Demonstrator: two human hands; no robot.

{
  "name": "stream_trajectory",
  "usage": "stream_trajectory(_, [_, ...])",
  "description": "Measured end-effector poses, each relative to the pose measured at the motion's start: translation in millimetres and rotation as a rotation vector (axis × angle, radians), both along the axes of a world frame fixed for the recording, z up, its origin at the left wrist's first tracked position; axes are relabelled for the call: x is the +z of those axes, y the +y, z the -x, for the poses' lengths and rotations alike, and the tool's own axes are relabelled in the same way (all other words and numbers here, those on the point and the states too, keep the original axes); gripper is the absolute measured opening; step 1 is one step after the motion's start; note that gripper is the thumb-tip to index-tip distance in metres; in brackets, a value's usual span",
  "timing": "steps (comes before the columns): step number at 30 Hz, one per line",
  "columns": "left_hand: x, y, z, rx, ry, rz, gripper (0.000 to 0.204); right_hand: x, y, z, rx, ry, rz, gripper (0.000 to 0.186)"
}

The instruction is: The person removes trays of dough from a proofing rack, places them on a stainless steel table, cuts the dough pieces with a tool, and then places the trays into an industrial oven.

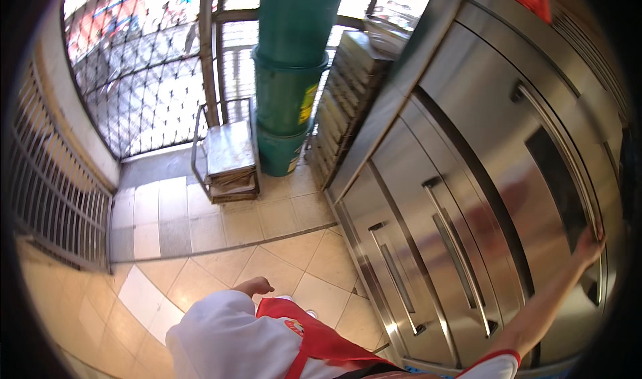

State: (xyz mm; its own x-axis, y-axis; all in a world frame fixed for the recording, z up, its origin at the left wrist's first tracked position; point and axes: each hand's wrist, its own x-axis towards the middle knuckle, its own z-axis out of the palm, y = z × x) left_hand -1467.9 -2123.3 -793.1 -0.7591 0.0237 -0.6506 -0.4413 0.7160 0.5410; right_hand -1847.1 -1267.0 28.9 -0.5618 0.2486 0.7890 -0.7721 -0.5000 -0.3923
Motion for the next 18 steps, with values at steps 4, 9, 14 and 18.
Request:
stream_trajectory(4, [4,-47,-28,0.042,-0.01,0.186,0.045,-121,-79,-23,0.127,-0.083,-0.141,0.035])
stream_trajectory(9, [68,-34,52,0.011,0.258,0.165,0.04,-396,-304,-194,-0.112,-0.804,-0.161,0.03])
stream_trajectory(14, [107,38,113,-0.347,0.591,0.143,0.05,-651,-404,-446,-0.465,-1.49,-0.322,0.033])
stream_trajectory(18, [84,43,119,-0.514,0.448,0.042,0.051,-703,-376,-640,-0.892,-1.818,-0.269,0.047])
